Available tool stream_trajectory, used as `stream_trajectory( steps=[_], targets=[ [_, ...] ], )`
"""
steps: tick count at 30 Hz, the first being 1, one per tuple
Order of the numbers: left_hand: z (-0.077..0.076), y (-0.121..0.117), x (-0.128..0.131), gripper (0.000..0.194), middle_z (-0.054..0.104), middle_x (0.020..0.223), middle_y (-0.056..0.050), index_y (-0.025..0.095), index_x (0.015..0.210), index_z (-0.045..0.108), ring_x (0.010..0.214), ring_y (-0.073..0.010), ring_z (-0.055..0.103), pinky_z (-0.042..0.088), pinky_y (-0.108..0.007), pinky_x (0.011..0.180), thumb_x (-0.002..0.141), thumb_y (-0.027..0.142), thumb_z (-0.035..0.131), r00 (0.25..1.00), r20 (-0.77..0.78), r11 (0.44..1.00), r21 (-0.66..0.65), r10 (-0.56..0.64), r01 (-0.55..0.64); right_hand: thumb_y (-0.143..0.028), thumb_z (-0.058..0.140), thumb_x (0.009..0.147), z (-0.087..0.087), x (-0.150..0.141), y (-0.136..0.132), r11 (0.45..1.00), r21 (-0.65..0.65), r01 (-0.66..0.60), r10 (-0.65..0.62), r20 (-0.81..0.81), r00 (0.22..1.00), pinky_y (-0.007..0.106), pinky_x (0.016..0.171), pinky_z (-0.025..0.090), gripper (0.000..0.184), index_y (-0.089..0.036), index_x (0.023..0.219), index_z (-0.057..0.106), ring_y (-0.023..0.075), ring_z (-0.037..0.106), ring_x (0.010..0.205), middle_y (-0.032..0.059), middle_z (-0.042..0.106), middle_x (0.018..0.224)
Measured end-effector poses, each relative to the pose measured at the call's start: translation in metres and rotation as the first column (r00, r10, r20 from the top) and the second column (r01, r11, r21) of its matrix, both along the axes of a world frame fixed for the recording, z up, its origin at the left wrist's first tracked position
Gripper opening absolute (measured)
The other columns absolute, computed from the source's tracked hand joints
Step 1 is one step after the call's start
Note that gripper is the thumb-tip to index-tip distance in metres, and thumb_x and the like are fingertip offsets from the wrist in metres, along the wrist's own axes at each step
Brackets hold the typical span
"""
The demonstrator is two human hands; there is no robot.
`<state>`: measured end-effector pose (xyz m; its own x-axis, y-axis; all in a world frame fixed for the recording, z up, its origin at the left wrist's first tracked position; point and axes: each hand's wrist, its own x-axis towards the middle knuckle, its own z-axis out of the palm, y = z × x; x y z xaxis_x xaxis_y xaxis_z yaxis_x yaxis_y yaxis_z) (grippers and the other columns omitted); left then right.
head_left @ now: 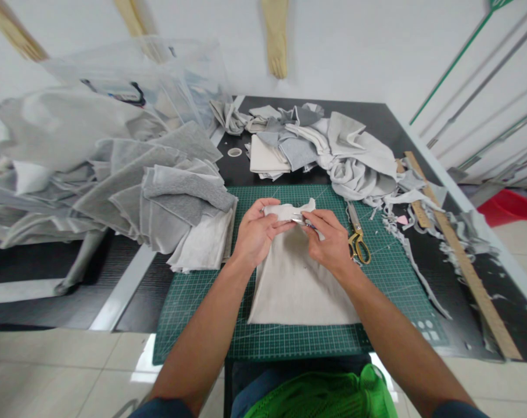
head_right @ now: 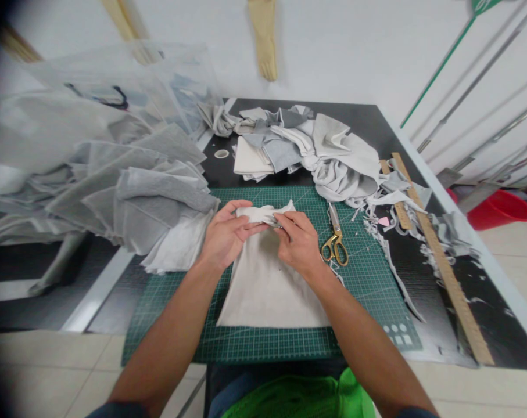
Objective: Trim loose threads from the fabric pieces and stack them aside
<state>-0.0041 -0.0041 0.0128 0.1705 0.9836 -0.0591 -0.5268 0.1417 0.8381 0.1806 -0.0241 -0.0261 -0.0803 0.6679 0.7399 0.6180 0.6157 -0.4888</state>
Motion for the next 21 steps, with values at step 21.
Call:
stream_trajectory(
  steps=[21],
  targets=[
    [0.0021, -0.0025, 0.0034, 0.034, 0.074, 0.097, -0.005, 0.019, 0.107, 0.059, 0.094, -0.0211, 0.076, 0.060, -0.052, 0.099, 0.076, 0.011, 0.070, 1.000, -0.002, 1.000, -0.012, 0.017, -0.017, -0.017, 0.062, 0.094, -0.0026, 0.0010, 0.0014, 0.999, 0.017, 0.028, -0.028, 0.019, 0.999, 0.043, 0.090, 0.060, 0.030, -0.024, 0.120, 0.075, 0.0239, 0.070, 0.101, 0.0104, 0.074, 0.110]
  ],
)
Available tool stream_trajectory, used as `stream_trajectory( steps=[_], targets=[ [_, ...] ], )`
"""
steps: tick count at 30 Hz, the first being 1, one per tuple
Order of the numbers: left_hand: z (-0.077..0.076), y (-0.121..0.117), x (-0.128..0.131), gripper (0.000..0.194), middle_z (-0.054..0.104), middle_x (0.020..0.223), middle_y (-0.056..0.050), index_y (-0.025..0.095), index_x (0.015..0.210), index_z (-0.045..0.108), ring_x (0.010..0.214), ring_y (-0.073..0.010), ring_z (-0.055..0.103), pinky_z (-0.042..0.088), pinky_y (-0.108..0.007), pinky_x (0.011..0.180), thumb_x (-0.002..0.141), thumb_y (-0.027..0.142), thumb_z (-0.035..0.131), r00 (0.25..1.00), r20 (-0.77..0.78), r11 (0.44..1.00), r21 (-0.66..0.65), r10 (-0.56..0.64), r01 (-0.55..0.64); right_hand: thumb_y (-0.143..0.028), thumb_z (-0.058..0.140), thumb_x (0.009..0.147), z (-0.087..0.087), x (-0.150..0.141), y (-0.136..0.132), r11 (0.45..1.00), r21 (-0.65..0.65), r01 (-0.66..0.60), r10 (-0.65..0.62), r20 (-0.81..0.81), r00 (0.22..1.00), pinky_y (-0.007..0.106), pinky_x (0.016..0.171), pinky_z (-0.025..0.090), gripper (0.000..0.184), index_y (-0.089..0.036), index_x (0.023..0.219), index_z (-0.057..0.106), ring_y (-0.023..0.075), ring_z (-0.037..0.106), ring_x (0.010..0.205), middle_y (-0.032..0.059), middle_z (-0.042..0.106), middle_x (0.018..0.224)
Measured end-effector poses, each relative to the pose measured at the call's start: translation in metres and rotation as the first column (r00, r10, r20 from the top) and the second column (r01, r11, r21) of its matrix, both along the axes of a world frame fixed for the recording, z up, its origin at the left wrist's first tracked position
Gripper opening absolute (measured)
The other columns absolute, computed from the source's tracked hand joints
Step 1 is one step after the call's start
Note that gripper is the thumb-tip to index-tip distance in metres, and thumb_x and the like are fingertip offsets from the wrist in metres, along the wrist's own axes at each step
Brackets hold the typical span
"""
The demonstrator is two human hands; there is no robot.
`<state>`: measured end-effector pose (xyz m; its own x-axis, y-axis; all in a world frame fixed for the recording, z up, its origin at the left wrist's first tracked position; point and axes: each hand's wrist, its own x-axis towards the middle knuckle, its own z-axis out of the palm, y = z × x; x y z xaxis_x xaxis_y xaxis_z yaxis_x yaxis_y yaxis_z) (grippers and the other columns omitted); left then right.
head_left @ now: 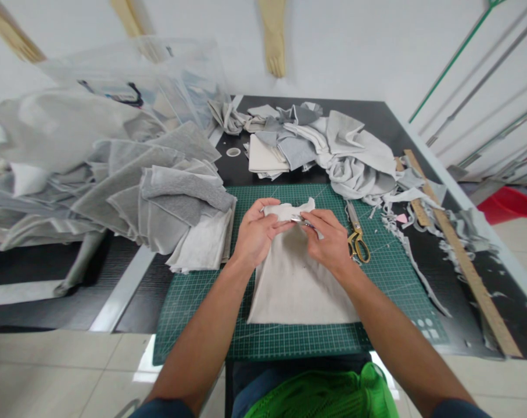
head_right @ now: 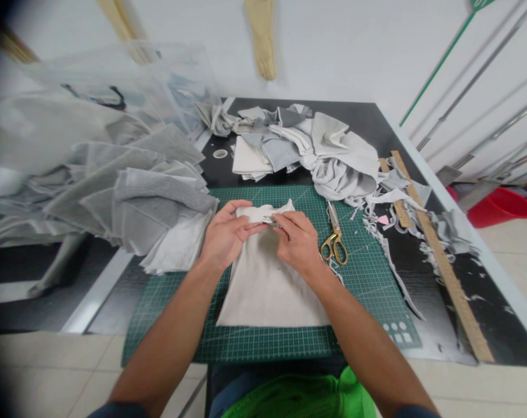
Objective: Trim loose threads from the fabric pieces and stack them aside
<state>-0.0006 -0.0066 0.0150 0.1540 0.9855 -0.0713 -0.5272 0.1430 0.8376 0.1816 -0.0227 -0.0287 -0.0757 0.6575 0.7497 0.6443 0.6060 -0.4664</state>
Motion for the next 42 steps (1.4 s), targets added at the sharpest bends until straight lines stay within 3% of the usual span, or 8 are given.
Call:
stream_trajectory(
  steps=[14, 21, 35, 42],
  targets=[
    [-0.0029, -0.0002, 0.0014, 0.030, 0.074, 0.099, -0.006, 0.019, 0.104, 0.061, 0.099, -0.0220, 0.075, 0.057, -0.053, 0.103, 0.076, 0.014, 0.073, 1.000, -0.008, 1.000, 0.018, -0.004, 0.004, -0.018, 0.060, 0.096, -0.0010, 0.0007, 0.0005, 0.999, -0.026, 0.038, -0.039, -0.036, 0.999, 0.041, 0.087, 0.060, 0.026, -0.025, 0.114, 0.078, 0.0225, 0.070, 0.095, 0.0090, 0.075, 0.104],
    [-0.0038, 0.0012, -0.0001, 0.029, 0.075, 0.093, -0.004, 0.017, 0.099, 0.064, 0.093, -0.0190, 0.074, 0.058, -0.048, 0.102, 0.074, 0.015, 0.079, 0.997, -0.049, 0.997, 0.055, 0.062, -0.060, -0.017, 0.060, 0.095, 0.0013, 0.0016, 0.0005, 0.998, -0.045, 0.035, -0.038, -0.065, 0.997, 0.042, 0.091, 0.060, 0.029, -0.026, 0.117, 0.077, 0.0227, 0.071, 0.099, 0.0087, 0.075, 0.108],
    [-0.0068, -0.0008, 0.0007, 0.028, 0.076, 0.092, -0.004, 0.017, 0.098, 0.068, 0.086, -0.0173, 0.072, 0.061, -0.036, 0.087, 0.073, 0.018, 0.081, 0.986, -0.146, 0.993, 0.095, 0.076, -0.062, -0.018, 0.062, 0.094, 0.0019, 0.0000, -0.0013, 1.000, -0.010, -0.011, 0.011, -0.008, 1.000, 0.044, 0.091, 0.061, 0.031, -0.025, 0.121, 0.075, 0.0244, 0.070, 0.101, 0.0102, 0.074, 0.108],
    [-0.0022, -0.0001, -0.0033, 0.030, 0.076, 0.095, -0.006, 0.017, 0.100, 0.066, 0.090, -0.0198, 0.074, 0.061, -0.041, 0.091, 0.072, 0.016, 0.079, 0.995, -0.093, 0.999, 0.029, 0.024, -0.021, -0.018, 0.062, 0.093, 0.0032, -0.0002, -0.0029, 1.000, -0.013, -0.019, 0.019, 0.021, 1.000, 0.043, 0.090, 0.061, 0.031, -0.024, 0.121, 0.074, 0.0242, 0.070, 0.099, 0.0103, 0.074, 0.108]
  ],
)
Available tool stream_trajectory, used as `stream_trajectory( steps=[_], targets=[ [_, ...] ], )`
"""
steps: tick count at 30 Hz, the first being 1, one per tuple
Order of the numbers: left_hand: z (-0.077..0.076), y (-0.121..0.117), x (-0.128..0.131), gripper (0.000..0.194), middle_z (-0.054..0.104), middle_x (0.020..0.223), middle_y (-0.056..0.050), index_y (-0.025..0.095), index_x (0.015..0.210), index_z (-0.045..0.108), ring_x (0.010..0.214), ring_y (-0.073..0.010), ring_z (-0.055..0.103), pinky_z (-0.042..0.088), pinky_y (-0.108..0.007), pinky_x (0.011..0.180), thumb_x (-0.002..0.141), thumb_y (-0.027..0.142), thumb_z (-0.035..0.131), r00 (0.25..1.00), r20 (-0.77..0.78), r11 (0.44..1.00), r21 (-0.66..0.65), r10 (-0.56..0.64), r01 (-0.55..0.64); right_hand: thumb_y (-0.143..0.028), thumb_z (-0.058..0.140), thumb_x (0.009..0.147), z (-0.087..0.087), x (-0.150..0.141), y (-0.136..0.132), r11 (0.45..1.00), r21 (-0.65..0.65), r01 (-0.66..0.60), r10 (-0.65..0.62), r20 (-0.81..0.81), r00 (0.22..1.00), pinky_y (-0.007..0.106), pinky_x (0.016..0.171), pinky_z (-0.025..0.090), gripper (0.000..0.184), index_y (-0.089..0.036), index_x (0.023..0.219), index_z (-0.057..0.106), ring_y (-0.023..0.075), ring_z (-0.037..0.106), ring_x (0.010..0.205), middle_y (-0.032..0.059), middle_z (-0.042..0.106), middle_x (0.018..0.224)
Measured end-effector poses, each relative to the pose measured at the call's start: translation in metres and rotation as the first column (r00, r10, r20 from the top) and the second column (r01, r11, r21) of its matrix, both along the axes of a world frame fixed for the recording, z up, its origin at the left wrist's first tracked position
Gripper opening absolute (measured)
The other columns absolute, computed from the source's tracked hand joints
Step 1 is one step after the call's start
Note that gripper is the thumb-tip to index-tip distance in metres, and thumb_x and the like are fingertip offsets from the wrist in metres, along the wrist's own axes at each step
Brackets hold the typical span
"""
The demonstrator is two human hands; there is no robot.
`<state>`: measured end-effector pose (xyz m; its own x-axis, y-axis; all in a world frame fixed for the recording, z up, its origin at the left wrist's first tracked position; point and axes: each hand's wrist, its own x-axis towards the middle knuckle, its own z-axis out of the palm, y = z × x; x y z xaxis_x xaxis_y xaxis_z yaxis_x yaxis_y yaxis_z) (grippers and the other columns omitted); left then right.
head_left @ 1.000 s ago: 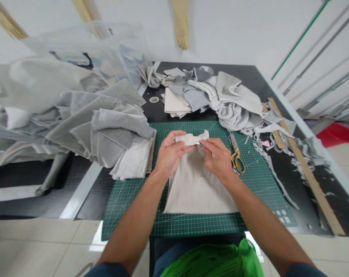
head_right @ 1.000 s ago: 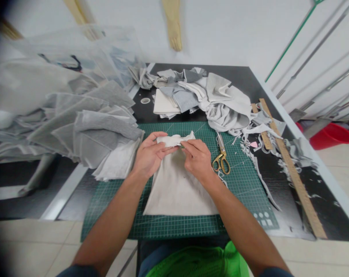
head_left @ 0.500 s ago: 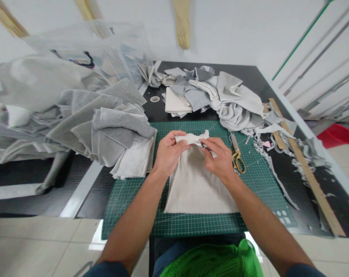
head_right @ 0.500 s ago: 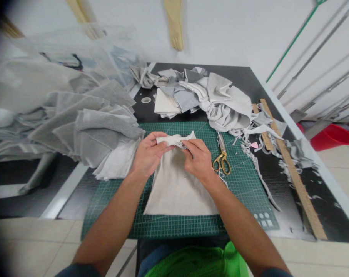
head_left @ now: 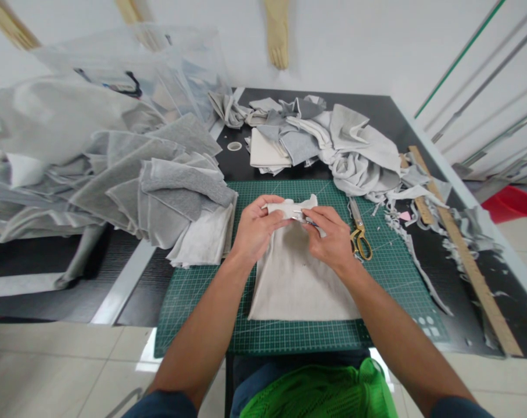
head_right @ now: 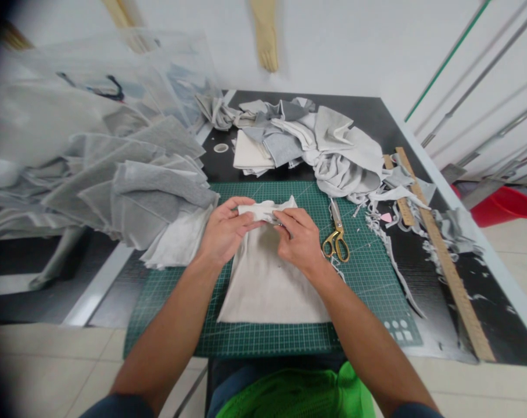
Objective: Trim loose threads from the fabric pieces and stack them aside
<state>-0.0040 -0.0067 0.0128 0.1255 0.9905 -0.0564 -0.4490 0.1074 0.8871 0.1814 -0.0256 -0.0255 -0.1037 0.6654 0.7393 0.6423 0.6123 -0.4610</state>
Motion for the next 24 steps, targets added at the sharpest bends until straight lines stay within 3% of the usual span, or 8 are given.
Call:
stream_trajectory(
  steps=[17, 24],
  targets=[
    [-0.0011, 0.0020, -0.0021, 0.031, 0.077, 0.096, -0.006, 0.016, 0.100, 0.066, 0.094, -0.0217, 0.075, 0.062, -0.048, 0.096, 0.072, 0.015, 0.078, 1.000, 0.016, 1.000, -0.002, -0.017, 0.017, -0.013, 0.063, 0.091, 0.0009, 0.0015, 0.0012, 1.000, 0.026, 0.007, -0.005, -0.043, 0.999, 0.041, 0.087, 0.061, 0.031, -0.024, 0.117, 0.076, 0.0235, 0.070, 0.097, 0.0089, 0.074, 0.105],
    [-0.0021, 0.0037, -0.0041, 0.031, 0.077, 0.092, -0.006, 0.016, 0.101, 0.065, 0.090, -0.0206, 0.075, 0.062, -0.045, 0.094, 0.073, 0.015, 0.077, 1.000, 0.020, 1.000, -0.003, 0.008, -0.008, -0.014, 0.065, 0.088, 0.0011, 0.0044, 0.0008, 0.999, 0.037, -0.032, 0.030, 0.035, 0.999, 0.043, 0.089, 0.060, 0.034, -0.021, 0.120, 0.075, 0.0252, 0.070, 0.099, 0.0112, 0.073, 0.108]
  ],
)
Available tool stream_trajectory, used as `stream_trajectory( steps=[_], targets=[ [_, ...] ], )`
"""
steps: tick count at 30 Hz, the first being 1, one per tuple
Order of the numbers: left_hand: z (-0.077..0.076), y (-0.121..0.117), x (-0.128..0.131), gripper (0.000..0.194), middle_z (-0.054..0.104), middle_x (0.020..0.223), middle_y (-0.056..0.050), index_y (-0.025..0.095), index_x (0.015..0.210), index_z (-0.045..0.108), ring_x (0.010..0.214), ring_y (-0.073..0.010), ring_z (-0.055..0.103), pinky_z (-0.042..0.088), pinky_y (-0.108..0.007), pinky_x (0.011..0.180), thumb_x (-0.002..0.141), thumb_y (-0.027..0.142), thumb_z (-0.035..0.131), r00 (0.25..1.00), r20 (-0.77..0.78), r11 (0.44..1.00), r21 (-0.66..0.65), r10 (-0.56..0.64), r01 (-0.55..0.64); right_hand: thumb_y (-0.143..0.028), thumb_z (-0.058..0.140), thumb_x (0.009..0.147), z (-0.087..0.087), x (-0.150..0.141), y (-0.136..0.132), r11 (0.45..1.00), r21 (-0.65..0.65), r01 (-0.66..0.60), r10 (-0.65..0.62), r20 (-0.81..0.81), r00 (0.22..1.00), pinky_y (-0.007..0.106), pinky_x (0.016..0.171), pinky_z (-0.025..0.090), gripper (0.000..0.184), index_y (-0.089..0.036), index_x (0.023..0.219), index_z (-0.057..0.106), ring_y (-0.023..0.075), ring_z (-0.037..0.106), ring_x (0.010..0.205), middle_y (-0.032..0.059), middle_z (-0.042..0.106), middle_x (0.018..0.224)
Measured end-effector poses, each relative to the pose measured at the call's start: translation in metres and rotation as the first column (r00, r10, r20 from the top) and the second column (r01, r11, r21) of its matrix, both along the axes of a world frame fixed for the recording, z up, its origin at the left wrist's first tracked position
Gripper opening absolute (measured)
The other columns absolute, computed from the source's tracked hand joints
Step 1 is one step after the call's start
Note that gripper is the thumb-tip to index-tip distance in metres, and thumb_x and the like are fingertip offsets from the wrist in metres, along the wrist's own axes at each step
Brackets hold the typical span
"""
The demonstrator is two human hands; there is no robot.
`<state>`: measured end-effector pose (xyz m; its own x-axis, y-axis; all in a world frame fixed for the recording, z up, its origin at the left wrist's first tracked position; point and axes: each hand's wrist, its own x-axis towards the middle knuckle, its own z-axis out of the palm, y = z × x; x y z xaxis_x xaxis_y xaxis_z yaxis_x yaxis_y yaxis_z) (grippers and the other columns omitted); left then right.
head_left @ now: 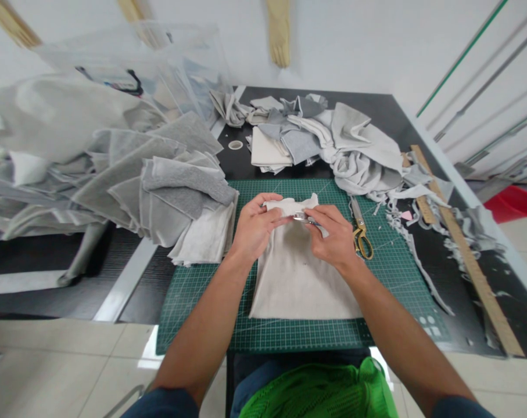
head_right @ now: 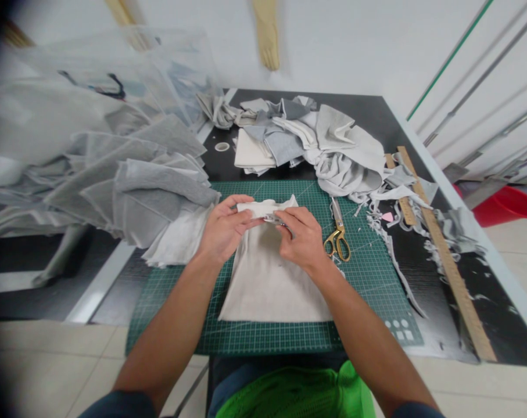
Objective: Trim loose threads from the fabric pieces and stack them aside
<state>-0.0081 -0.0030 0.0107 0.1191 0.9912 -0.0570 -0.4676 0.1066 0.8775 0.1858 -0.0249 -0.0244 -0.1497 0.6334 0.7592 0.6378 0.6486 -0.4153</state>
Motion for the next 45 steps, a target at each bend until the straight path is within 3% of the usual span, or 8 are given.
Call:
stream_trajectory(
  steps=[18, 28, 45],
  targets=[
    [-0.0018, -0.0030, 0.0058, 0.031, 0.075, 0.094, -0.004, 0.018, 0.101, 0.066, 0.086, -0.0156, 0.072, 0.061, -0.032, 0.083, 0.073, 0.017, 0.079, 0.996, -0.084, 0.999, 0.048, 0.015, -0.011, -0.018, 0.063, 0.092, -0.0019, -0.0033, -0.0004, 0.999, -0.022, 0.034, -0.034, -0.006, 0.999, 0.043, 0.088, 0.061, 0.029, -0.023, 0.118, 0.076, 0.0246, 0.070, 0.098, 0.0102, 0.074, 0.107],
    [-0.0029, -0.0028, 0.0048, 0.033, 0.075, 0.100, -0.005, 0.018, 0.103, 0.065, 0.096, -0.0199, 0.074, 0.061, -0.046, 0.098, 0.074, 0.018, 0.079, 0.999, -0.052, 0.999, 0.042, -0.012, 0.015, -0.016, 0.062, 0.094, -0.0022, -0.0036, -0.0001, 1.000, -0.012, 0.028, -0.028, -0.027, 0.999, 0.040, 0.085, 0.060, 0.027, -0.023, 0.115, 0.077, 0.0229, 0.070, 0.095, 0.0092, 0.075, 0.103],
    [-0.0032, -0.0034, 0.0079, 0.034, 0.075, 0.102, -0.006, 0.018, 0.103, 0.064, 0.097, -0.0196, 0.074, 0.060, -0.046, 0.099, 0.074, 0.016, 0.080, 1.000, -0.012, 1.000, 0.016, -0.023, 0.023, -0.015, 0.063, 0.093, -0.0016, -0.0028, 0.0004, 0.999, -0.003, 0.049, -0.049, -0.016, 0.999, 0.040, 0.085, 0.060, 0.026, -0.021, 0.114, 0.077, 0.0231, 0.070, 0.095, 0.0105, 0.075, 0.103]
  ],
)
